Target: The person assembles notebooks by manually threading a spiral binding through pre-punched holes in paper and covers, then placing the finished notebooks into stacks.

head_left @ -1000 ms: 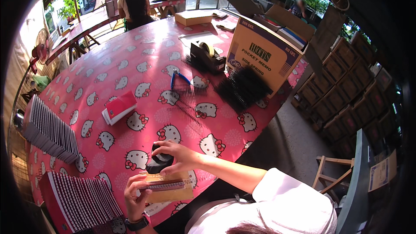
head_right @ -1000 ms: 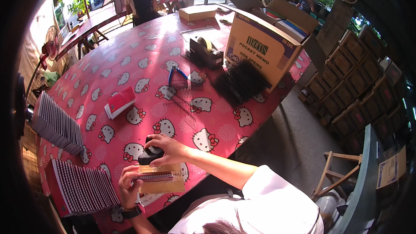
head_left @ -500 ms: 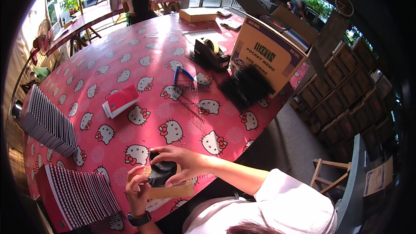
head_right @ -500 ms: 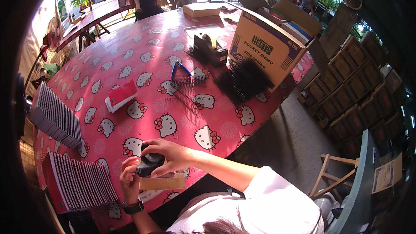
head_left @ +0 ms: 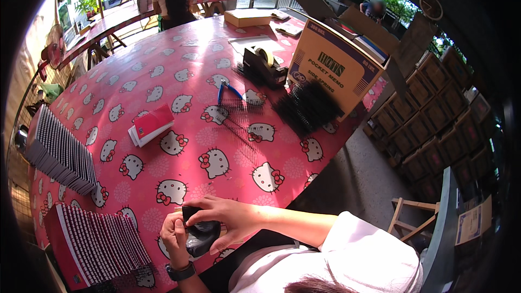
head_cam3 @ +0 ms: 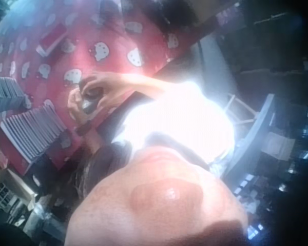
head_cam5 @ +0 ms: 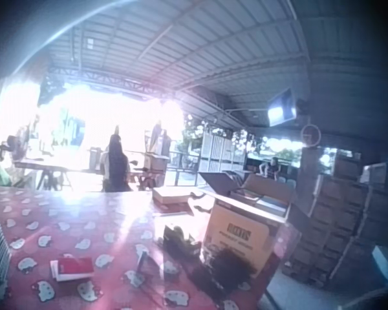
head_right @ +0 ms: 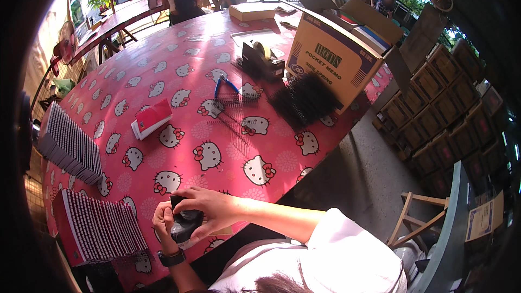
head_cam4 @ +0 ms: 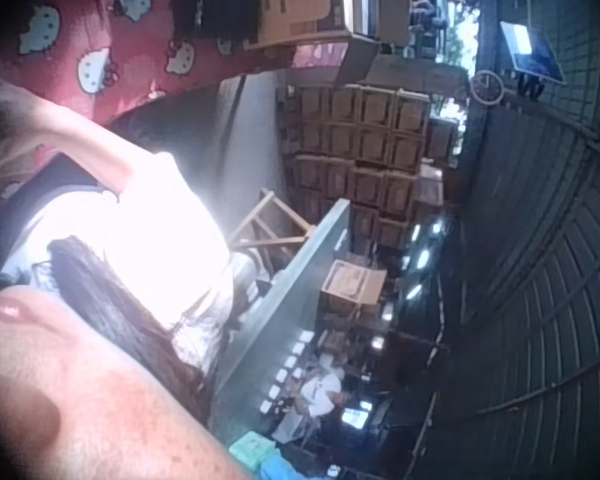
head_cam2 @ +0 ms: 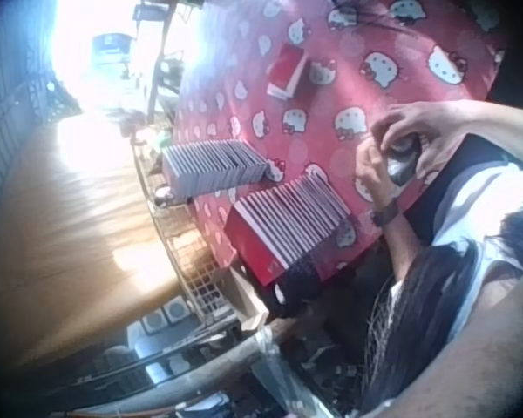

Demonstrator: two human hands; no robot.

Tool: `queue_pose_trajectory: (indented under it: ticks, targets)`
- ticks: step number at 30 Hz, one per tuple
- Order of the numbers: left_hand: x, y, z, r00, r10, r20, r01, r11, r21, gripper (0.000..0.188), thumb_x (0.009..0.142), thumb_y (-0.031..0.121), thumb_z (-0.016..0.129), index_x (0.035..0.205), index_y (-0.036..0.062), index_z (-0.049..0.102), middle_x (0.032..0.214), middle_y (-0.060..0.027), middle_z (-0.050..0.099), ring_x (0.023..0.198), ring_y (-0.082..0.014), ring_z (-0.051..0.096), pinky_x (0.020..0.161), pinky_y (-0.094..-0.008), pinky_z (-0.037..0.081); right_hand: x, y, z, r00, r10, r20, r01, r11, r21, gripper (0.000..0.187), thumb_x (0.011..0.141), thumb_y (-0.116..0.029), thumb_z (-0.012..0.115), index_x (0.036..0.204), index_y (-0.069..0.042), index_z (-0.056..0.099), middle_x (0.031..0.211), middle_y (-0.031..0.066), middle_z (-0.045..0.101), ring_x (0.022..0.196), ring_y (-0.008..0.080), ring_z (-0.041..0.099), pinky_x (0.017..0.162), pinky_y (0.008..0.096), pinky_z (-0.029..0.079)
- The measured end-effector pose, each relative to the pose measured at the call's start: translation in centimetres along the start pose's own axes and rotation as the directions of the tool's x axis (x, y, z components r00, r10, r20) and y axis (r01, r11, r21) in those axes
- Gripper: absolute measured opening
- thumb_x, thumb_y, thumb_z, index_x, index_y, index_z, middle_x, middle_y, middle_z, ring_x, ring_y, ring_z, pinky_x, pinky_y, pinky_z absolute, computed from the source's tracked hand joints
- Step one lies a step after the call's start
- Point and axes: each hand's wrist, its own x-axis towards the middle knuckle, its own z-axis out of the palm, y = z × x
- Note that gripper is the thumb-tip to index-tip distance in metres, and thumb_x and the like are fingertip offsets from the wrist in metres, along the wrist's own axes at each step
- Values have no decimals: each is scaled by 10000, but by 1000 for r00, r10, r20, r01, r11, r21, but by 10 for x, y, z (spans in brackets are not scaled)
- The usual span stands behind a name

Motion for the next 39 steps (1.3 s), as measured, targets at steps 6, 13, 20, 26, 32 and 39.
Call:
queue_pose_trajectory:
  ticks: [6, 13, 20, 26, 32, 39]
  targets:
    - [-4, -2, -3, 978, 118, -173, -112, 993, 42, 358, 963, 328, 467, 1086, 15, 591, 1011, -87, 620, 884, -167, 576, 795, -316, 460, 13, 8, -3, 999, -51, 1, 51, 998, -35, 651, 683, -423, 798, 1191, -78, 582, 1347, 223, 430, 1208, 392, 448, 994, 458, 379]
    - [-17, -12, 0, 936, 132, -325, -138, 990, 5, 289, 764, 23, 684, 1052, 19, 669, 1055, -107, 627, 982, -201, 600, 857, -318, 478, 10, 14, -25, 990, 118, 72, -128, 980, 156, 574, 714, -480, 753, 1120, -83, 672, 1299, 195, 514, 1203, 328, 485, 1007, 429, 361]
    - [-29, -10, 0, 911, 83, -404, -127, 988, -85, 317, 776, 40, 695, 1092, 52, 686, 989, -87, 643, 882, -174, 626, 768, -288, 500, 32, 36, -8, 989, 148, -1, -147, 979, 139, 395, 751, -344, 760, 1035, -77, 693, 1252, 175, 544, 1194, 294, 484, 1001, 380, 364]
    - [-25, 0, 4, 923, 141, -358, -86, 983, 165, 320, 769, 31, 702, 1088, 53, 688, 996, -99, 647, 883, -188, 636, 793, -292, 516, 32, 58, -14, 951, 278, -133, -308, 866, -394, 547, 725, -486, 746, 1102, -96, 671, 1347, 201, 479, 1272, 347, 410, 1066, 453, 310]
    - [-19, 3, -3, 903, 297, -311, -220, 940, 260, 303, 746, 11, 727, 1045, 54, 700, 989, -101, 650, 853, -192, 641, 761, -295, 528, 37, 10, -8, 993, 39, -108, -86, 881, -465, 599, 701, -321, 791, 1210, -95, 570, 1248, 137, 538, 1167, 290, 491, 966, 401, 409]
    - [-7, 32, 3, 910, 326, -255, -268, 933, 239, 197, 712, 14, 758, 898, 54, 705, 869, -74, 675, 804, -190, 642, 703, -296, 528, 25, -26, 16, 969, 23, -244, -58, 989, -138, 330, 766, 5, 692, 1083, -45, 619, 905, 89, 606, 794, 186, 618, 700, 289, 502]
